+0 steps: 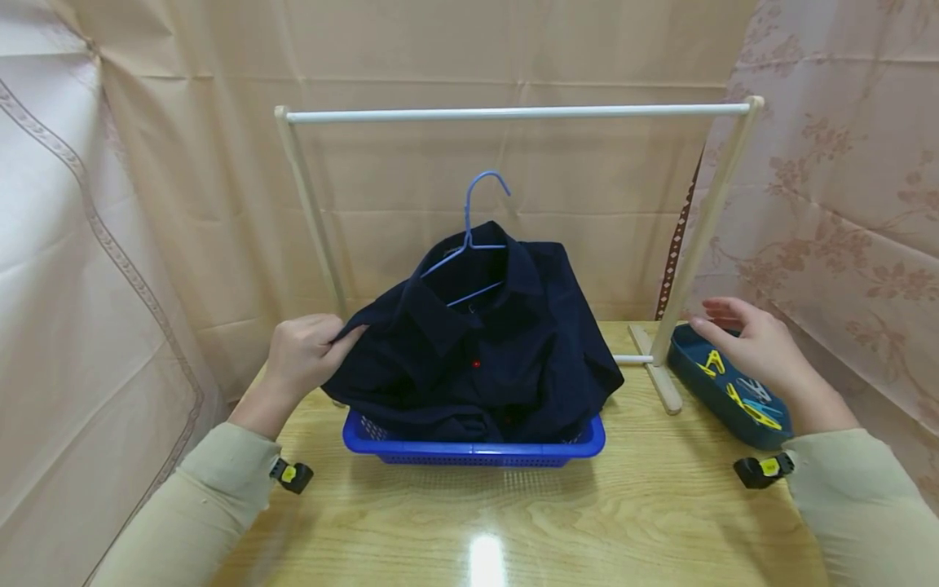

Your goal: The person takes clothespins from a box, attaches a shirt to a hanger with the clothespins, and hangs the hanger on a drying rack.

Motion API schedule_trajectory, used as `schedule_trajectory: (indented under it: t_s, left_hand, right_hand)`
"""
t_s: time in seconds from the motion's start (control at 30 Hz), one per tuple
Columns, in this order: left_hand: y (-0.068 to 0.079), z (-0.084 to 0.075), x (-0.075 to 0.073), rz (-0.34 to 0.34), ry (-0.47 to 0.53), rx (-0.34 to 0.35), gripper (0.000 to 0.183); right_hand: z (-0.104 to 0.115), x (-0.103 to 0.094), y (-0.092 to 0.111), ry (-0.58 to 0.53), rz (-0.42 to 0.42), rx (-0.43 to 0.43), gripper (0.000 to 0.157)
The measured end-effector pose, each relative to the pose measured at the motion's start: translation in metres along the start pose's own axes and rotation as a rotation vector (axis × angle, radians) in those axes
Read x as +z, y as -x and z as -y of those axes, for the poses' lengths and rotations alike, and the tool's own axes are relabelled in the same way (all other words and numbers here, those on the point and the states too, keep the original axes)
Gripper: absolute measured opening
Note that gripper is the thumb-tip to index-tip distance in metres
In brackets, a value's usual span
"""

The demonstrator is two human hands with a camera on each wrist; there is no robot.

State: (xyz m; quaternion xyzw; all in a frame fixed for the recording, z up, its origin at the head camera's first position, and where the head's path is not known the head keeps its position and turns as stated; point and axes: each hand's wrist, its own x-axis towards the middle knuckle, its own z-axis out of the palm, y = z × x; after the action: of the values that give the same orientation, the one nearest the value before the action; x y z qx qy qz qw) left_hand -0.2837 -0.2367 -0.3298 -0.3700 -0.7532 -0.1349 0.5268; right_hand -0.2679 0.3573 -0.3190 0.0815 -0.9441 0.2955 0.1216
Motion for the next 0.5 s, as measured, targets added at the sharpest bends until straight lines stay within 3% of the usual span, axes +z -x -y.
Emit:
schedule_trajectory:
  t_s: [0.5]
  left_hand:
    - [-0.002, -0.002, -0.001, -0.001, 0.01, 0.001, 0.052]
  right_hand:
    - [-0.027, -0.002, -0.005, 0.101, 0.064, 0.057, 0.074]
